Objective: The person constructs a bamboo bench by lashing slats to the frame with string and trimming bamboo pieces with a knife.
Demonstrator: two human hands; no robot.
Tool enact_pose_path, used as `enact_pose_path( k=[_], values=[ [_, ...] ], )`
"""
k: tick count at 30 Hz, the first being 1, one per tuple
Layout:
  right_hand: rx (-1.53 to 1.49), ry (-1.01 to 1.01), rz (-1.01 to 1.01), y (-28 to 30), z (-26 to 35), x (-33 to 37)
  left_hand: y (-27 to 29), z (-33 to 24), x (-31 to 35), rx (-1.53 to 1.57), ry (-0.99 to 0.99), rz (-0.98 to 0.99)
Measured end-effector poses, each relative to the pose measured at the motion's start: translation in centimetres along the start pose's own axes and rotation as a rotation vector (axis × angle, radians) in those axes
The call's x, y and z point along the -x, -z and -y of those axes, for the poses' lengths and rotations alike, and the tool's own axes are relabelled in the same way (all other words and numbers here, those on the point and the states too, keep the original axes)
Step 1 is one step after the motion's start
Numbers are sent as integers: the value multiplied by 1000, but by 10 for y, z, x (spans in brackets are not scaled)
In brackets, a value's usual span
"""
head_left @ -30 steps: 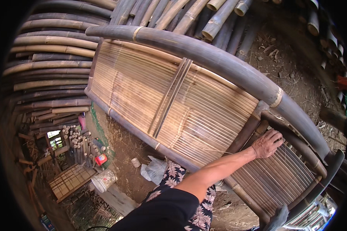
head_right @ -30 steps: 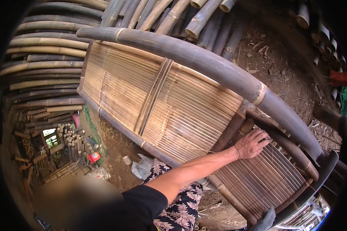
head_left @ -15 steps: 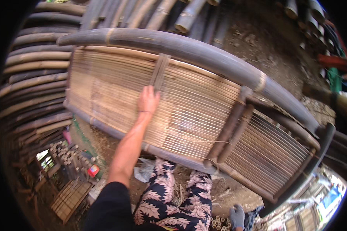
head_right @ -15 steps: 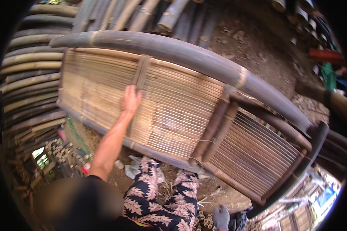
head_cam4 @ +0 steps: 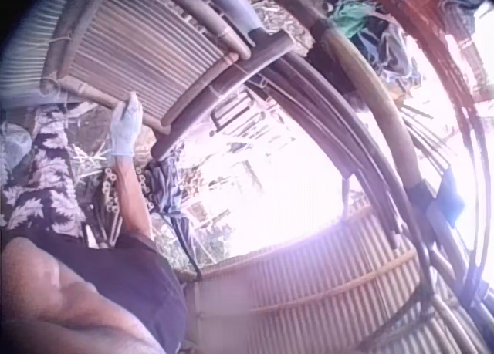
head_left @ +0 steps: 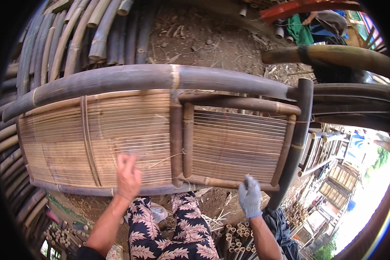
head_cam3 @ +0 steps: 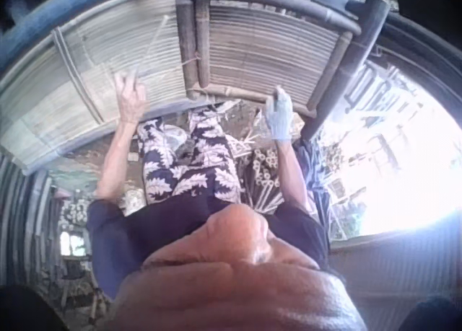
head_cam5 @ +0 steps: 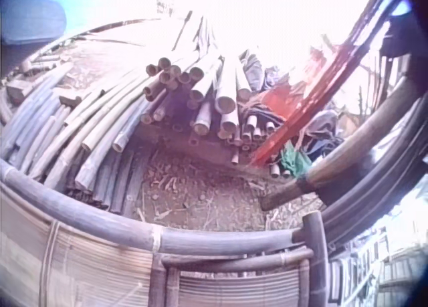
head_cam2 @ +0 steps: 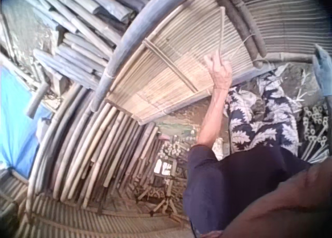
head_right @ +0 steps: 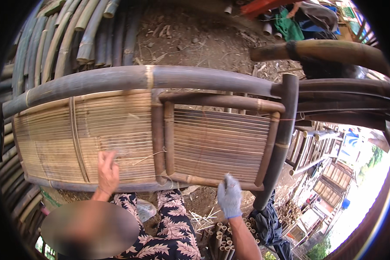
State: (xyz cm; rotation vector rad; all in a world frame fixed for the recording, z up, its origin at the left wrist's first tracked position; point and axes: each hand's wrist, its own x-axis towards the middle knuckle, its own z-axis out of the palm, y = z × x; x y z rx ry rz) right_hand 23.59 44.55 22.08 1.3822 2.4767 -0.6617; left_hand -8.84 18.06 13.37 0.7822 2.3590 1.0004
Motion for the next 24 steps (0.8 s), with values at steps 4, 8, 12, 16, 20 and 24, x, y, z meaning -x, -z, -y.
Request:
enact_pose_path(
  k=[4, 8, 12, 16, 20, 24],
  values=[
    [588, 221, -613, 80, -41, -90, -52, -146, -52, 352, -348, 153],
    [493, -39, -608, 125, -116, -139, -144, -250, -108, 717, -529, 98],
    [342, -85, -513, 102, -135, -164, -198, -273, -145, 643, -552, -19],
    [356, -111, -517, 99, -138, -169, -220, -253, -163, 526, -487, -31],
    [344, -101, -523, 102, -125, -169, -220, -226, -172, 446, -417, -42],
    [314, -111, -526, 106, -128, -166, -232, -222, -171, 456, -407, -48]
  ],
)
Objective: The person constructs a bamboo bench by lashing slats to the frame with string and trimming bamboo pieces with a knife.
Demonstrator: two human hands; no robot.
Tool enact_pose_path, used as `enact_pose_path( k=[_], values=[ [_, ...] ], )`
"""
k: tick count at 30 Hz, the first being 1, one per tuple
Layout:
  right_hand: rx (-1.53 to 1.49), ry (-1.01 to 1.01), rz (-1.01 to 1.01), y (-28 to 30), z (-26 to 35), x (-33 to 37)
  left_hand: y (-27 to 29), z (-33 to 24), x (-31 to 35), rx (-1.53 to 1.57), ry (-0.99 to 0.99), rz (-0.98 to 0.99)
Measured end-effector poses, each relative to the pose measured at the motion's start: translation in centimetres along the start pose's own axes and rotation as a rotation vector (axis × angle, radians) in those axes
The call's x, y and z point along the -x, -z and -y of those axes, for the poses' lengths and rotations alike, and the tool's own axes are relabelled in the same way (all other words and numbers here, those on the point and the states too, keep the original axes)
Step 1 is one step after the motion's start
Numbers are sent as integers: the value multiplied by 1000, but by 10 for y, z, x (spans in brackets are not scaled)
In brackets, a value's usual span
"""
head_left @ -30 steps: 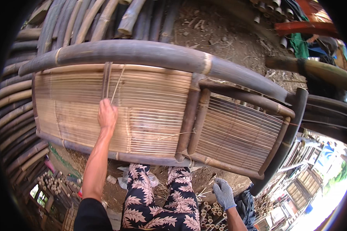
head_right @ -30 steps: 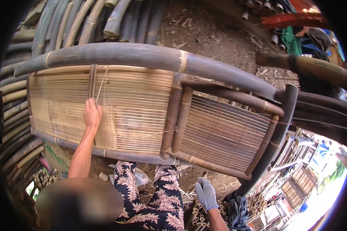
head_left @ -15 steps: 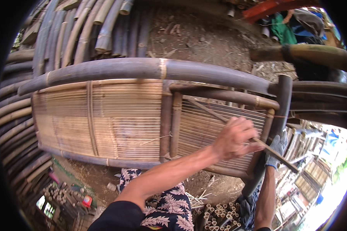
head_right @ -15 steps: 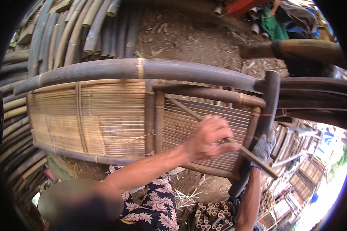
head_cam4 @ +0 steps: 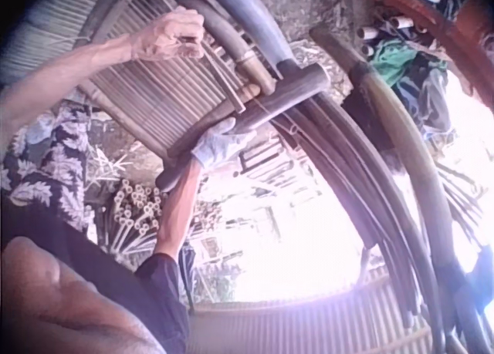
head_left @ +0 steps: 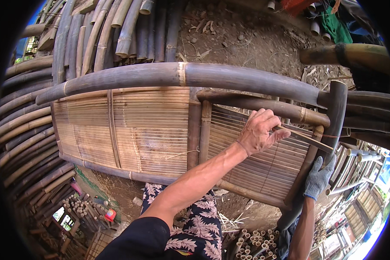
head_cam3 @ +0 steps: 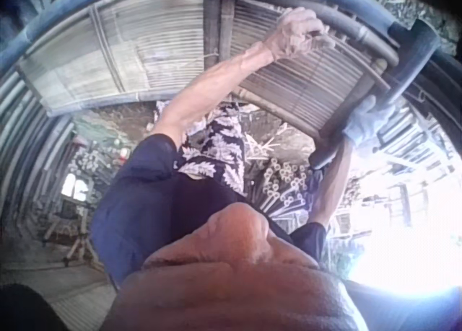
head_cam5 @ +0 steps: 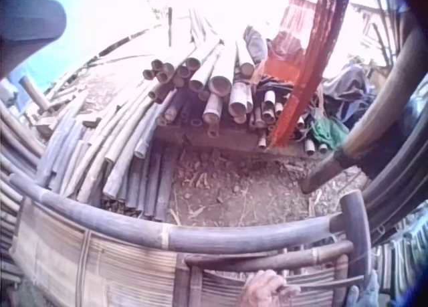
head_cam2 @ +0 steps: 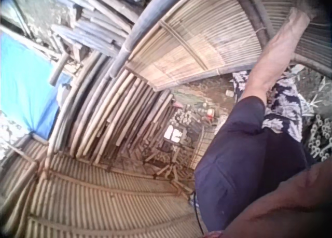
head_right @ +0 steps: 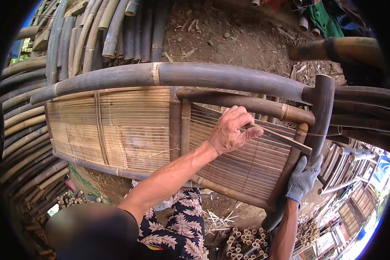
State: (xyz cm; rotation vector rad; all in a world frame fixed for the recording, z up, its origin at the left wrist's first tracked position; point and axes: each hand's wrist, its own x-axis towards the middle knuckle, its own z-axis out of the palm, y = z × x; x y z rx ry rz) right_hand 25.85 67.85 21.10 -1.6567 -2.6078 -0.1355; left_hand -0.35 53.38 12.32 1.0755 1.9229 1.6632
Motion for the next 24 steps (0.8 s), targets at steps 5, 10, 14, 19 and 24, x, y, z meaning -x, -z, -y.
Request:
enact_pose_path(
  k=[5, 10, 14, 19, 24],
  values=[
    [31, 41, -17, 3, -1, -4, -32, 27, 4, -178, 10, 116],
    [-75, -89, 59, 13, 27, -7, -38, 31, -7, -338, 104, 121],
    [-71, 100, -81, 13, -4, 4, -41, -81, -11, -26, 1, 300],
    [-479, 7, -205, 78, 34, 83, -8, -143, 15, -457, -184, 479],
    [-559, 145, 240, 149, 96, 205, 61, -171, 113, -341, -331, 1161]
  ],
)
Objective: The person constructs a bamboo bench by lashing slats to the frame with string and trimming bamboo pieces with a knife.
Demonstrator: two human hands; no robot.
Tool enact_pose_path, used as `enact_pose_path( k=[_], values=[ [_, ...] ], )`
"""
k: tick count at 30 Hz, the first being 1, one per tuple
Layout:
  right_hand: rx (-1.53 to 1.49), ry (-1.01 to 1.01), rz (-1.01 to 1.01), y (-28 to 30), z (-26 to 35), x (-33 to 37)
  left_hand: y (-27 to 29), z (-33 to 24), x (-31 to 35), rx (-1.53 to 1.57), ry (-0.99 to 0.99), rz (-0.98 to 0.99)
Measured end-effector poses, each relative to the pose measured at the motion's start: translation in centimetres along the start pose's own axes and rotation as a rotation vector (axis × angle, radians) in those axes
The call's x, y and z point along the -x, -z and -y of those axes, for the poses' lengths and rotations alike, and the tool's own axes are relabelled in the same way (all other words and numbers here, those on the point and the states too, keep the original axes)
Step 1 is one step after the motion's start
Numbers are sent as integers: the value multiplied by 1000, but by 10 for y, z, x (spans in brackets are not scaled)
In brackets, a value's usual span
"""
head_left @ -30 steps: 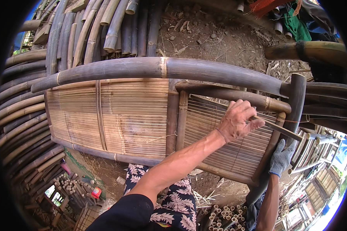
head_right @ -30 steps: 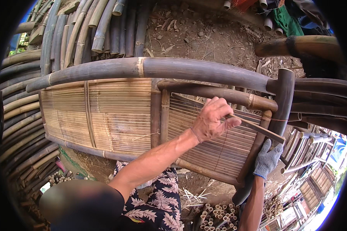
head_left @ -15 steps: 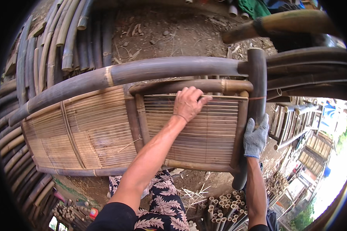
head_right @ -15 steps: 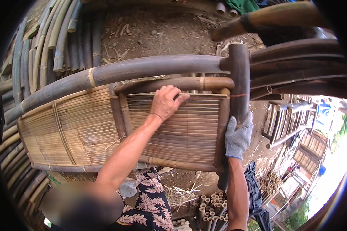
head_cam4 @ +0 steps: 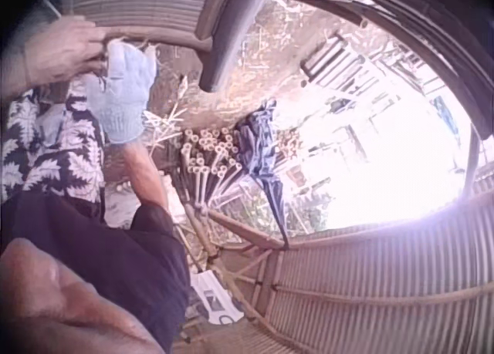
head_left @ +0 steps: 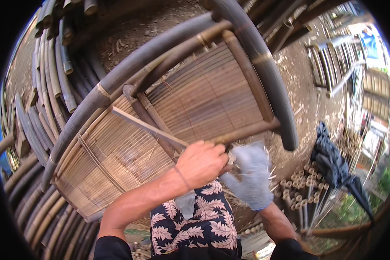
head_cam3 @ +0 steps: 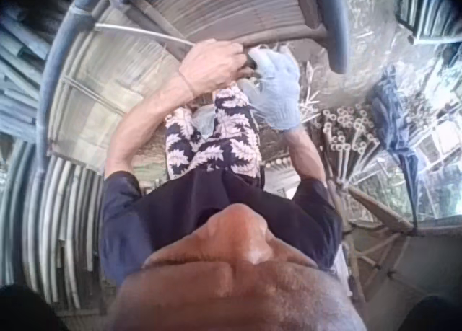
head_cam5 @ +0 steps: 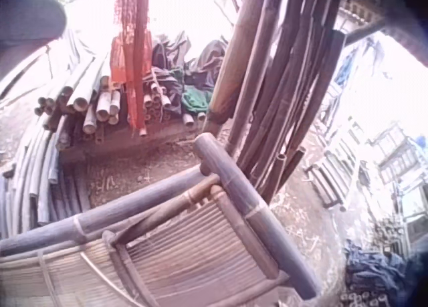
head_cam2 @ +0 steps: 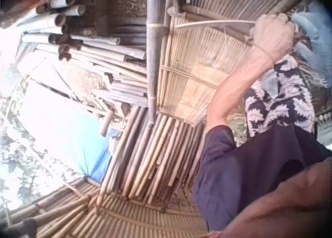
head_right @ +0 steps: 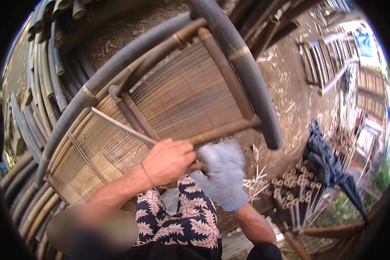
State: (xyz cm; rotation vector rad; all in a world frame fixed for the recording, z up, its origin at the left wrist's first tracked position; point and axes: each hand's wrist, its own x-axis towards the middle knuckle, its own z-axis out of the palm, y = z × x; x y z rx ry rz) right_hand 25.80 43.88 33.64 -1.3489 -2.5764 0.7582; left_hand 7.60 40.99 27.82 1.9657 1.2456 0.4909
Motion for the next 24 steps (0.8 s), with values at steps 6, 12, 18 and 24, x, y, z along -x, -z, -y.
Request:
enact_pose_path(
  k=[6, 12, 18, 24],
  values=[
    [-86, -264, 225, -89, -22, 242, 4, -4, 94, -246, 188, 349],
    [-261, -554, -100, -129, -39, 393, -14, -2, 92, 702, 691, 229],
    [-438, -691, -534, -220, -84, 420, -166, -55, 31, 1064, 717, -168],
    [-619, -788, -571, -309, -157, 426, -295, -85, -41, 986, 474, -169]
  ],
)
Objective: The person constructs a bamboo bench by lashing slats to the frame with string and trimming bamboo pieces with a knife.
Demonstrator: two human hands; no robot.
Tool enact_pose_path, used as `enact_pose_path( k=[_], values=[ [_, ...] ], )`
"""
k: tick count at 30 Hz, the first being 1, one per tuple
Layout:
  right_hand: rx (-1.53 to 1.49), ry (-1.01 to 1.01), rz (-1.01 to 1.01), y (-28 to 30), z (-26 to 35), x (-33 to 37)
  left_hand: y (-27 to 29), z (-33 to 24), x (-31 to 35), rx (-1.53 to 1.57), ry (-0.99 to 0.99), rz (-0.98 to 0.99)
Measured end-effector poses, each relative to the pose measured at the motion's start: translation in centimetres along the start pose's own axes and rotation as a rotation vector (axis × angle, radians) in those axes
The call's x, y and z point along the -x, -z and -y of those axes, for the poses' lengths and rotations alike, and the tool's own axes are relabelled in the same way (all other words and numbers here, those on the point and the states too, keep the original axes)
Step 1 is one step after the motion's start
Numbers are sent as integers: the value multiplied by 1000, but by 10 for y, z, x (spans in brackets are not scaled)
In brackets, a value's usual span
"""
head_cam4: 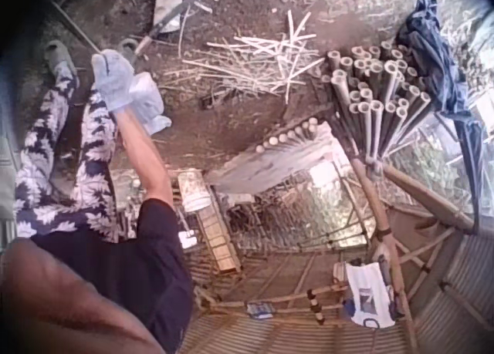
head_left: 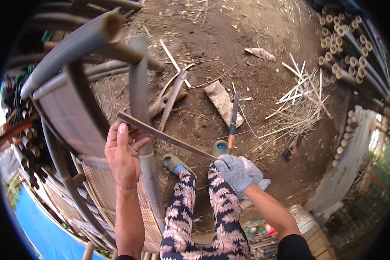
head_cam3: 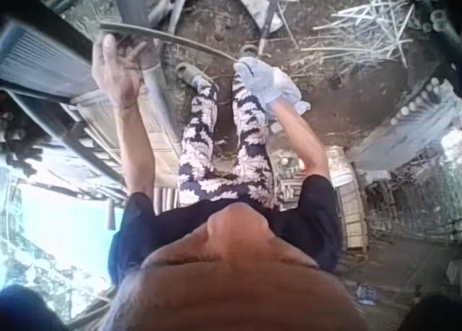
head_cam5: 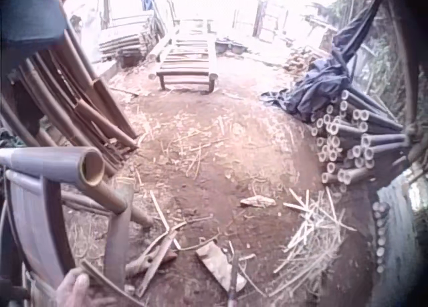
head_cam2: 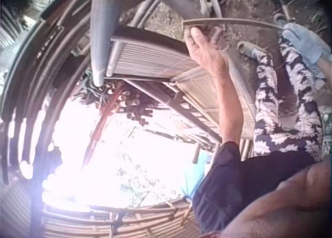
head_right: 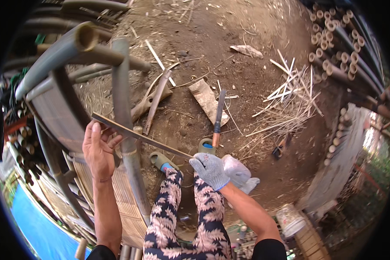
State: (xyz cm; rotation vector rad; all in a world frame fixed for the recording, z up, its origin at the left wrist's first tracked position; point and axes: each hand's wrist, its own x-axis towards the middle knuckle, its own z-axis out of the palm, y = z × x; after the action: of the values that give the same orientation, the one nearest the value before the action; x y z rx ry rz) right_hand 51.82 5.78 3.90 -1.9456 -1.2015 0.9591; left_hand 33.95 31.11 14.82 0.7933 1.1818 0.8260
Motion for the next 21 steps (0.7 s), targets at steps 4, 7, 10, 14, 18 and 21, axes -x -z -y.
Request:
enact_pose_path(
  k=[4, 7, 10, 14, 18, 21],
  values=[
    [-107, 111, -80, -32, -87, -31, -55, 52, -38, -527, -229, 27],
    [1, 25, -367, -47, -156, -75, -87, 80, -63, -435, -333, 170],
    [316, -700, -337, -72, -228, -65, -120, 113, -71, -366, -526, 429],
    [166, -846, -284, -83, -251, -56, -160, 154, -69, -293, -686, 646],
    [-279, -827, -405, -36, -214, -42, -179, 179, -67, -217, -691, 740],
    [-550, -737, -463, 13, -148, -12, -175, 197, -66, -335, -679, 728]
  ],
)
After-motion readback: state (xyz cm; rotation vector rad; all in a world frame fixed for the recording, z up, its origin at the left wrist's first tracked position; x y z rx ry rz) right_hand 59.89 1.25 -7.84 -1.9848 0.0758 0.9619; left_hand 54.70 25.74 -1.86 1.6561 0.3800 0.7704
